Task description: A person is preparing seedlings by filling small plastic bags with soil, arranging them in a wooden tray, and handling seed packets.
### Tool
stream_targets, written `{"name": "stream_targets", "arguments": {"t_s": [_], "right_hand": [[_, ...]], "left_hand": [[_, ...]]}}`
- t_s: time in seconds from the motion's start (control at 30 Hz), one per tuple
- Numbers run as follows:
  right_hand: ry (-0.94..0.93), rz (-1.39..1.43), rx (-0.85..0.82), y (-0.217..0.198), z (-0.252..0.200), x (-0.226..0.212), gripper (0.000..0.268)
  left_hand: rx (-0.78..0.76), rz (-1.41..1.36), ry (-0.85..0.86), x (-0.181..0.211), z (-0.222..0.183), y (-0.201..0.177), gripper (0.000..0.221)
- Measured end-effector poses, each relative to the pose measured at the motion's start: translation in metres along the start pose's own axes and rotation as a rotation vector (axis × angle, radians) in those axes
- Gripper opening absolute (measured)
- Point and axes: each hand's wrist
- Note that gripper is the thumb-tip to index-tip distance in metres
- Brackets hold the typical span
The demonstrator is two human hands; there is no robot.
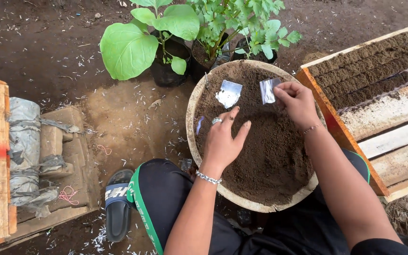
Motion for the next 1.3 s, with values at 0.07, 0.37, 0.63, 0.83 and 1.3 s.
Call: {"name": "stream_targets", "arguments": {"t_s": [0.07, 0.37, 0.63, 0.83, 1.3], "right_hand": [[0.029, 0.129, -0.031, 0.0, -0.024, -0.009, 0.01], [-0.078, 0.15, -0.066, 0.006, -0.055, -0.019, 0.007], [0.005, 0.037, 0.015, -0.023, -0.057, -0.007, 0.008], [-0.039, -0.065, -0.084, -0.035, -0.065, -0.012, 0.007], [-0.044, 0.37, -0.199, -0.031, -0.075, 0.002, 0.008]], "left_hand": [[0.059, -0.046, 0.009, -0.005, 0.002, 0.013, 0.048], [0.345, -0.544, -0.051, -0.021, 0.017, 0.059, 0.018], [0.38, 0.017, -0.257, -0.02, 0.049, 0.06, 0.059], [0.097, -0.005, 0.019, 0.006, 0.036, 0.068, 0.065], [0.262, -0.349, -0.004, 0.013, 0.008, 0.086, 0.017]]}}
Point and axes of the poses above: each hand's wrist, its own z-axis towards the middle knuckle, its own y-axis out of the palm, x = y × z, and after that the axes turned 8 degrees about y, right-handed
